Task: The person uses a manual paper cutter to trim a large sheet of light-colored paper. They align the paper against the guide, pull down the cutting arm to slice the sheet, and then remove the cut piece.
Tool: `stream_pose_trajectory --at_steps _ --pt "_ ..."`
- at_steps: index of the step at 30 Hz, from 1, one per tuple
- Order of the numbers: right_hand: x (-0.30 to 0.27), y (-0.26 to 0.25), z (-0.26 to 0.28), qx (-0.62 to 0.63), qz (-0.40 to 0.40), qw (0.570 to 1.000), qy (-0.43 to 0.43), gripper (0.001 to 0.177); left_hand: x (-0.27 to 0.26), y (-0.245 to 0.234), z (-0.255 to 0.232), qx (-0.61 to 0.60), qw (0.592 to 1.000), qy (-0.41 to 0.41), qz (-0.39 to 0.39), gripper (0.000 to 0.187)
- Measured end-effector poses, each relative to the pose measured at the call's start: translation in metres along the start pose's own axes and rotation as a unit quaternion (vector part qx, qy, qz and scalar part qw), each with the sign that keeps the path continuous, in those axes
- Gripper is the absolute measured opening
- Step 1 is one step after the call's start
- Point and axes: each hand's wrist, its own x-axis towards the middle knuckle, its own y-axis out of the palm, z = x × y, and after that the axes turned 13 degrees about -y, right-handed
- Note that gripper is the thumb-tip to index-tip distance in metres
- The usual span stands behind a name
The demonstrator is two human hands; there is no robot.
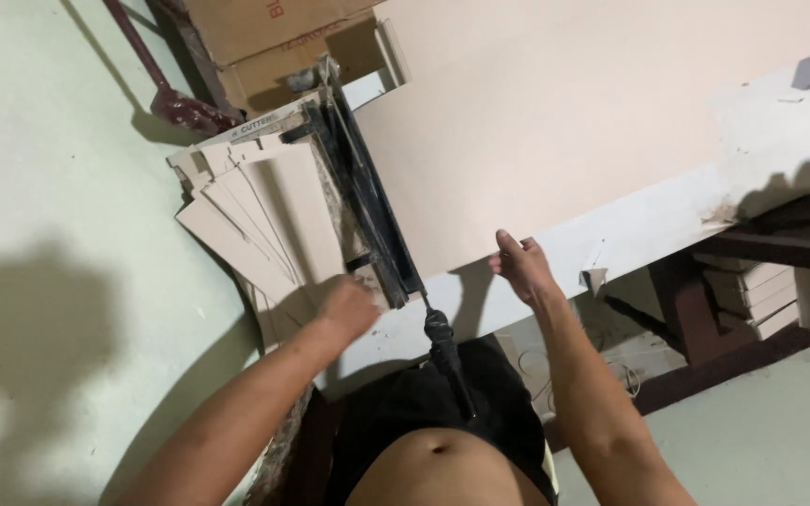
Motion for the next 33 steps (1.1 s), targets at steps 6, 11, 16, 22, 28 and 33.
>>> stream_pose_trajectory --at_steps 6,11,16,22,28,33 --pt "-0.038 -0.001 -0.021 -0.129 0.005 0.991 -0.03 0.035 0.018 -0.029 0.046 -0.095 0.97 -0.025 0.223 0.033" --pt "-0.024 0.027 -0.022 -0.181 0.062 0.977 -0.098 0.039 0.065 -0.067 0.053 -0.245 0.913 -0.295 0.14 0.074" --pt "-0.018 0.04 -0.015 -0.199 0.067 0.975 -0.075 0.037 0.099 -0.053 0.043 -0.281 0.862 -0.374 0.195 0.114" --pt "-0.092 0.08 0.055 -0.52 0.18 0.834 -0.045 0.046 0.115 -0.033 0.032 -0.231 0.841 -0.411 0.265 0.127" --pt "-0.217 0.133 0.081 -0.655 0.282 0.701 0.007 0.089 0.12 -0.031 0.035 -0.227 0.837 -0.404 0.289 0.123" --pt "-0.125 0.061 -0.083 -0.705 0.237 0.642 -0.188 0.073 0.122 -0.034 0.034 -0.26 0.832 -0.419 0.256 0.126"
